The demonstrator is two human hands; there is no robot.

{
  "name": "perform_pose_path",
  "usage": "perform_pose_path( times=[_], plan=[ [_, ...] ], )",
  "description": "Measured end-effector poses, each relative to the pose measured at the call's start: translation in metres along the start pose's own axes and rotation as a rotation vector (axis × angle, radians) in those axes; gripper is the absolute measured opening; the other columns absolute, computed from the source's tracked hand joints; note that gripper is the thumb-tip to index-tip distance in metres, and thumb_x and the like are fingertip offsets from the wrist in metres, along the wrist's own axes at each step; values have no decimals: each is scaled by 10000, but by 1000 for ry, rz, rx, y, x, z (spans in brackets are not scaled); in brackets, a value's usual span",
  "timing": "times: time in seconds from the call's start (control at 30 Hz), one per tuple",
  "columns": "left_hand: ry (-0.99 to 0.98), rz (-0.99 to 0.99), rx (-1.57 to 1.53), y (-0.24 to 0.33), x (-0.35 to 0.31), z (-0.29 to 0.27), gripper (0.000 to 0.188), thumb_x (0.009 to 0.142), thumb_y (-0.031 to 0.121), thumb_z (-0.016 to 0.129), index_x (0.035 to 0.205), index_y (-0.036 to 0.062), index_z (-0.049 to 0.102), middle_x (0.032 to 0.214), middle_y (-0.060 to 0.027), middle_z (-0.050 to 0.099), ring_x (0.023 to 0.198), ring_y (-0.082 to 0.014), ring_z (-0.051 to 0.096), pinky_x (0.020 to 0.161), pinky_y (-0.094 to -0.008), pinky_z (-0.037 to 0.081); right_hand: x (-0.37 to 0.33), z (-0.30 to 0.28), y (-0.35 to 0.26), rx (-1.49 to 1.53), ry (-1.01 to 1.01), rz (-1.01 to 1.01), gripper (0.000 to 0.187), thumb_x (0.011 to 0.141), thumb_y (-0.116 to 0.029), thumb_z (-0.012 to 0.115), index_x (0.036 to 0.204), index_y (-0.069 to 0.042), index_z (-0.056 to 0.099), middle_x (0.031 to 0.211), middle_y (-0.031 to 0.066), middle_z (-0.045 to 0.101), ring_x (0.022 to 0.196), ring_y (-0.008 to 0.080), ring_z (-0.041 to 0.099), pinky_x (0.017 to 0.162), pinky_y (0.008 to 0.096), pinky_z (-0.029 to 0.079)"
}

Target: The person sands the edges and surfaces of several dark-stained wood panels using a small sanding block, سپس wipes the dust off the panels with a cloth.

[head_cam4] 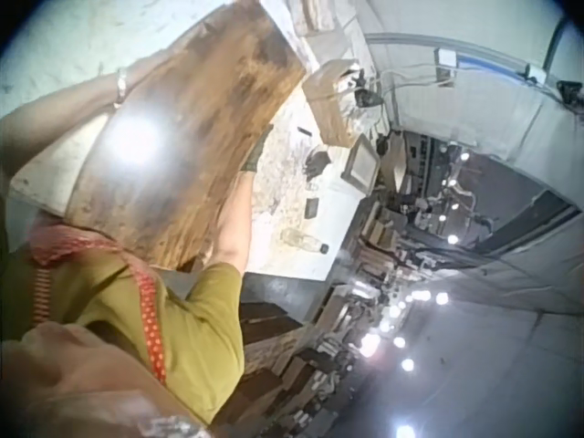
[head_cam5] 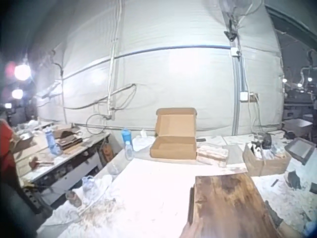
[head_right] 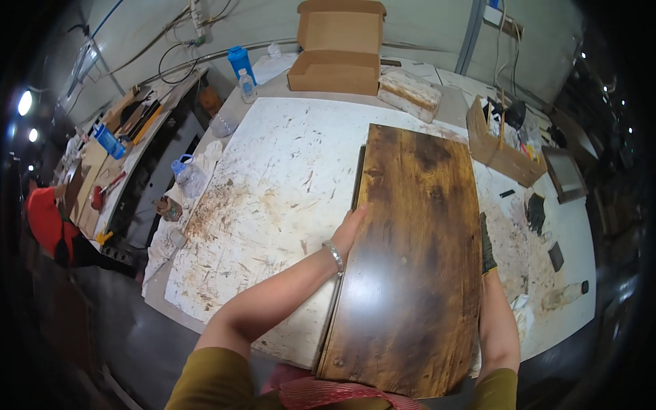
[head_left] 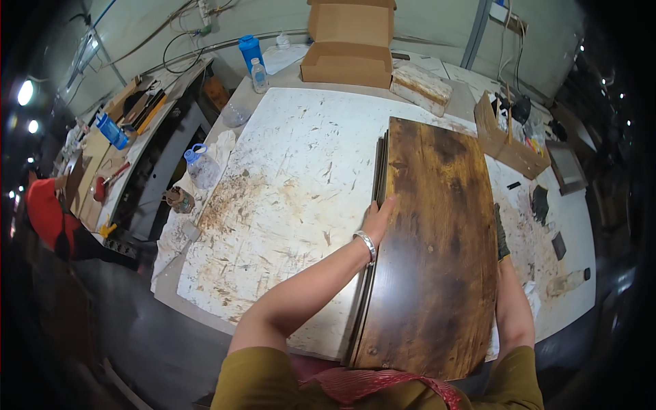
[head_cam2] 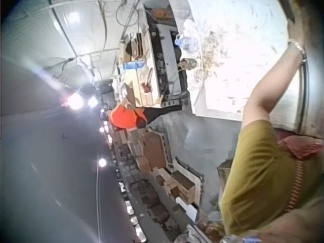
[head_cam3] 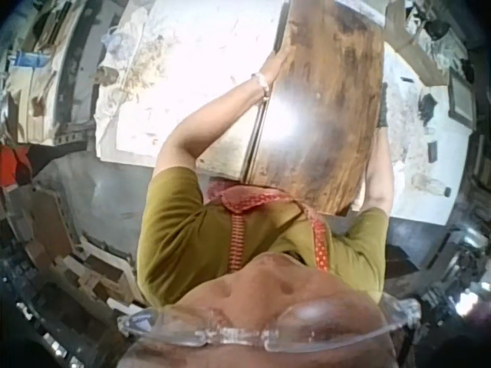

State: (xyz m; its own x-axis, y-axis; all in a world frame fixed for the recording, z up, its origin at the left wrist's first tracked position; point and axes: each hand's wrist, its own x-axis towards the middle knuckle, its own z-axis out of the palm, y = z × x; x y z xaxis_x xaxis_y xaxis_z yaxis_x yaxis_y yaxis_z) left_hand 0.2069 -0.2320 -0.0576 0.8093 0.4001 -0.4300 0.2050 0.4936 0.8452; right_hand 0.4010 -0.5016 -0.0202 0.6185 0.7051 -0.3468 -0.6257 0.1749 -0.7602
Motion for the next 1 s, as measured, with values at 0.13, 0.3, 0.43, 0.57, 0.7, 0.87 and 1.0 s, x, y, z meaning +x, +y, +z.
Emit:
perform_pose_path(
  times=[0.13,0.3,0.43,0.57,0.7,0.87,1.0],
  plan=[
    [-39,34,-25,-10,3,-13,693,1015,553,354,1398,-21,411,1371,-181,517,1244,-233,526,1028,-333,444,1,5,-4,-32,56,18,682,1019,-570,360,1446,-46,446,1354,105,576,1172,198,583,1019,322,470],
    [20,81,-93,-40,4,-13,694,1026,577,282,1368,11,494,1329,-159,560,1197,-208,551,1003,-313,451,3,11,-4,-46,86,32,677,1024,-562,353,1453,-46,436,1362,104,569,1178,196,578,1021,319,468],
    [-141,54,-216,-28,-13,-14,757,1017,606,260,1409,-19,429,1369,-196,529,1244,-247,540,1043,-345,442,3,11,-1,-42,119,39,673,1028,-556,348,1458,-45,428,1369,103,563,1183,195,574,1023,317,467],
    [-179,-39,-292,-8,-41,-12,746,1011,623,285,1353,0,511,1248,-147,620,1074,-209,627,938,-309,511,7,8,0,-46,162,42,669,1031,-550,343,1463,-45,421,1375,102,558,1188,193,570,1025,315,466],
    [-39,-1,1,-12,-51,-20,807,995,666,252,1340,-11,525,1231,-146,630,1060,-207,631,918,-302,516,-5,4,11,-23,256,68,666,1035,-544,338,1469,-45,413,1381,102,552,1193,192,567,1027,313,465],
    [56,-48,123,-75,-116,-45,811,998,666,210,1393,13,482,1304,-123,594,1154,-213,578,1001,-327,461,-85,-3,61,-231,179,-89,648,1048,-524,318,1464,-36,414,1376,98,546,1164,183,571,1011,314,474],
    [1,-68,-142,-100,-168,-46,788,998,664,219,1442,45,421,1376,-115,537,1208,-240,538,1034,-365,445,-152,-25,112,59,326,-56,592,1070,-463,298,1450,-27,427,1354,104,554,1128,168,579,972,305,490]
  ],
)
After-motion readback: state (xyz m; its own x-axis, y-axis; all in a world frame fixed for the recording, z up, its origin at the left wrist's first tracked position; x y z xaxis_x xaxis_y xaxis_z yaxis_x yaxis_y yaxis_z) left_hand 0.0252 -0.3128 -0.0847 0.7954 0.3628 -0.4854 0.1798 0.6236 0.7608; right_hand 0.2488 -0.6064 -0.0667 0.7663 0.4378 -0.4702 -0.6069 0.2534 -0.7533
